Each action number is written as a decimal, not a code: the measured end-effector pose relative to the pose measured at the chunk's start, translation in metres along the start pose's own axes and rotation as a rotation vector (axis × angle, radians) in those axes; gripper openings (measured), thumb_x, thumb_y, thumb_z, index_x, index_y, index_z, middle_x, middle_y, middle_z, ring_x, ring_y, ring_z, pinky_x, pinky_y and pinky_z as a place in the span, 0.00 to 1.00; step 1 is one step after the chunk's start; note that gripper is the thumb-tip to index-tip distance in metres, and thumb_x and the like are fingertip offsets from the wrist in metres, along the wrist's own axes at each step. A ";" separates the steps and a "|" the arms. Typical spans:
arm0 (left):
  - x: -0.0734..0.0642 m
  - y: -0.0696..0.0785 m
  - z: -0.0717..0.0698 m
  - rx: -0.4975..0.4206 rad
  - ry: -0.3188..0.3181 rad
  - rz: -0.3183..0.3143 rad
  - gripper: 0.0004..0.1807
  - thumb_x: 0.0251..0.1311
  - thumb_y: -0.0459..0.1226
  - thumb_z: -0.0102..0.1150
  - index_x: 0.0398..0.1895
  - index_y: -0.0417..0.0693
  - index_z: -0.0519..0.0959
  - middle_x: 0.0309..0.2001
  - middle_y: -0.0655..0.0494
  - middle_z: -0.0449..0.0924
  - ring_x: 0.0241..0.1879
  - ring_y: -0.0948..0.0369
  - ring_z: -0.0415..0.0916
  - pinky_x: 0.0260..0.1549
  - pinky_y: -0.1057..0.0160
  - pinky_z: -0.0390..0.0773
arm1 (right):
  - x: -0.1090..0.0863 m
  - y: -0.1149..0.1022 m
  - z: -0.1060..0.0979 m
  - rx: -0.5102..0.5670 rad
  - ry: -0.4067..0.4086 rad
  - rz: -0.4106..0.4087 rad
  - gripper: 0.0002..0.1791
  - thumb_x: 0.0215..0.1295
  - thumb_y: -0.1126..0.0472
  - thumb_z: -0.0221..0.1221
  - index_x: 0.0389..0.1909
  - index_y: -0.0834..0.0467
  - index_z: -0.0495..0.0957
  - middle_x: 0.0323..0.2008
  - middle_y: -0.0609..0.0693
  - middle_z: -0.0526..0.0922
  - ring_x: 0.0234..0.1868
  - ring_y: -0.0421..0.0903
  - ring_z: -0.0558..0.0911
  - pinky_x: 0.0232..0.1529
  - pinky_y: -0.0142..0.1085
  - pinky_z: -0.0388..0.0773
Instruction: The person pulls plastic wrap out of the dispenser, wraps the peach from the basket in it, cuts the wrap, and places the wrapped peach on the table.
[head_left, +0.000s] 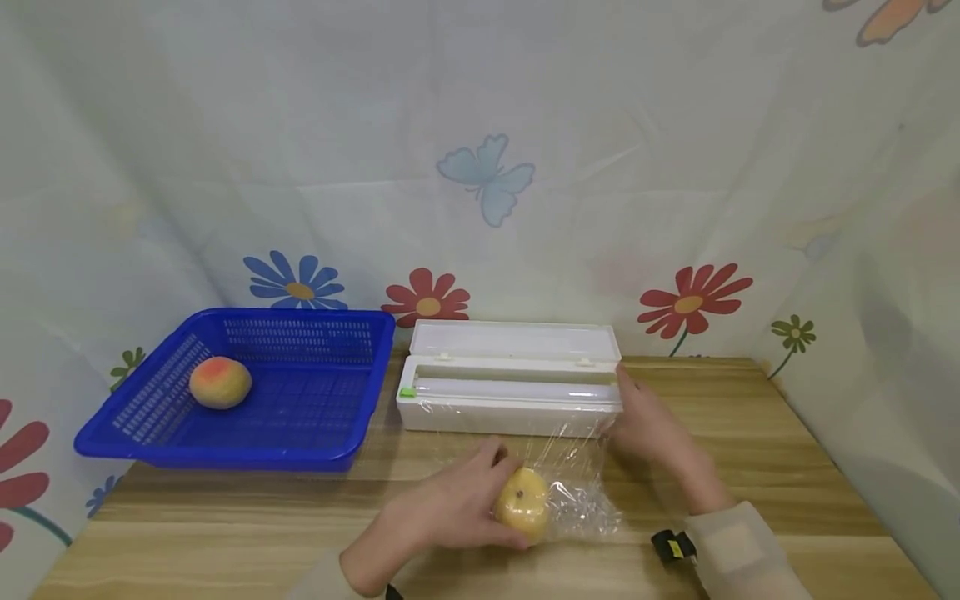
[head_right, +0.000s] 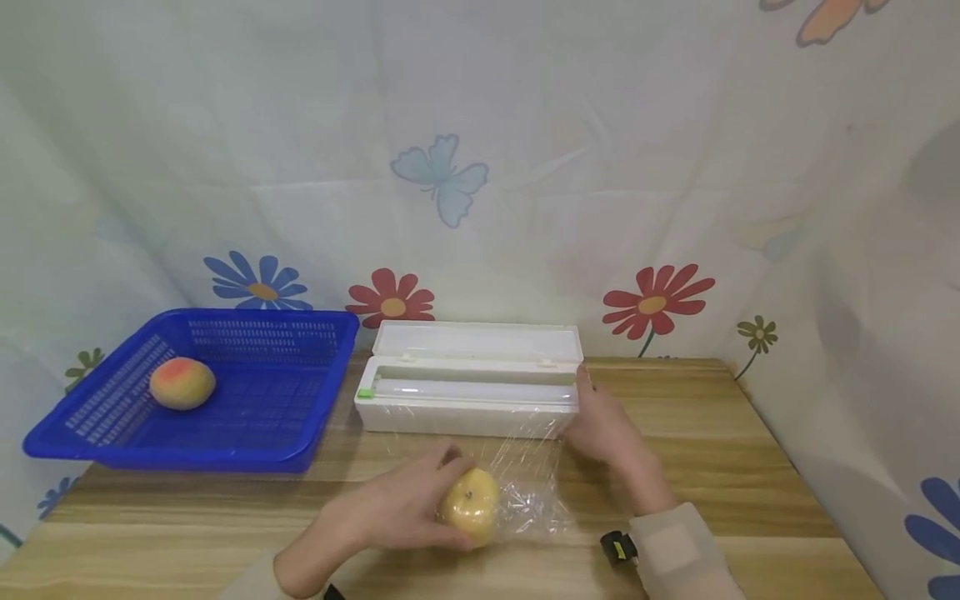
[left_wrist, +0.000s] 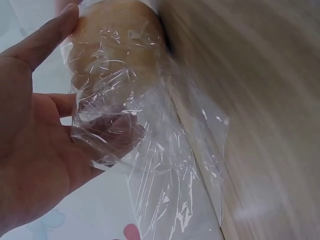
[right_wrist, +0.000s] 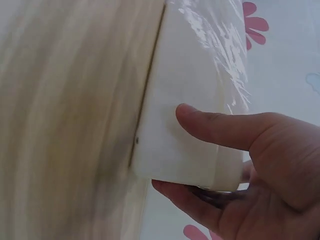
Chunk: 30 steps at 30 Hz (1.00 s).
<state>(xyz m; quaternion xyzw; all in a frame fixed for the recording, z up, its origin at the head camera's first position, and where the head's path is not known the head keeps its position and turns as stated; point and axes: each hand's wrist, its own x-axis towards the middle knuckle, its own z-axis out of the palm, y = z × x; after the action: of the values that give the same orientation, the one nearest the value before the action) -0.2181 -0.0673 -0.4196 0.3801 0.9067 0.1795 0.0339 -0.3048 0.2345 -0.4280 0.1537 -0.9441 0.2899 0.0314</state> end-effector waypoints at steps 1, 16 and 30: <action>0.000 0.000 -0.001 0.003 -0.002 0.006 0.45 0.53 0.61 0.73 0.66 0.42 0.73 0.51 0.58 0.67 0.48 0.66 0.67 0.51 0.68 0.76 | 0.000 0.001 -0.002 0.016 -0.009 -0.017 0.52 0.59 0.65 0.73 0.77 0.66 0.50 0.63 0.71 0.72 0.61 0.67 0.75 0.62 0.65 0.68; -0.004 -0.009 -0.020 -0.014 0.019 -0.149 0.42 0.68 0.64 0.55 0.73 0.43 0.68 0.64 0.48 0.70 0.61 0.53 0.71 0.60 0.50 0.74 | -0.005 -0.053 -0.057 -0.200 -0.043 -0.142 0.37 0.60 0.64 0.72 0.67 0.72 0.69 0.59 0.72 0.75 0.59 0.71 0.74 0.58 0.64 0.72; -0.016 -0.035 -0.038 0.131 0.394 -0.439 0.28 0.67 0.45 0.65 0.57 0.28 0.76 0.50 0.31 0.71 0.52 0.36 0.70 0.54 0.40 0.73 | 0.040 -0.138 -0.014 -0.239 -0.135 -0.483 0.09 0.68 0.67 0.65 0.47 0.65 0.84 0.43 0.55 0.86 0.43 0.51 0.85 0.46 0.44 0.82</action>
<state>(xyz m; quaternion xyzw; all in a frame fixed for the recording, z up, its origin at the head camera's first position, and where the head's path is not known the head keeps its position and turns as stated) -0.2376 -0.1127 -0.3981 0.1342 0.9660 0.1792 -0.1294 -0.3003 0.1229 -0.3360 0.3886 -0.9075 0.1498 0.0548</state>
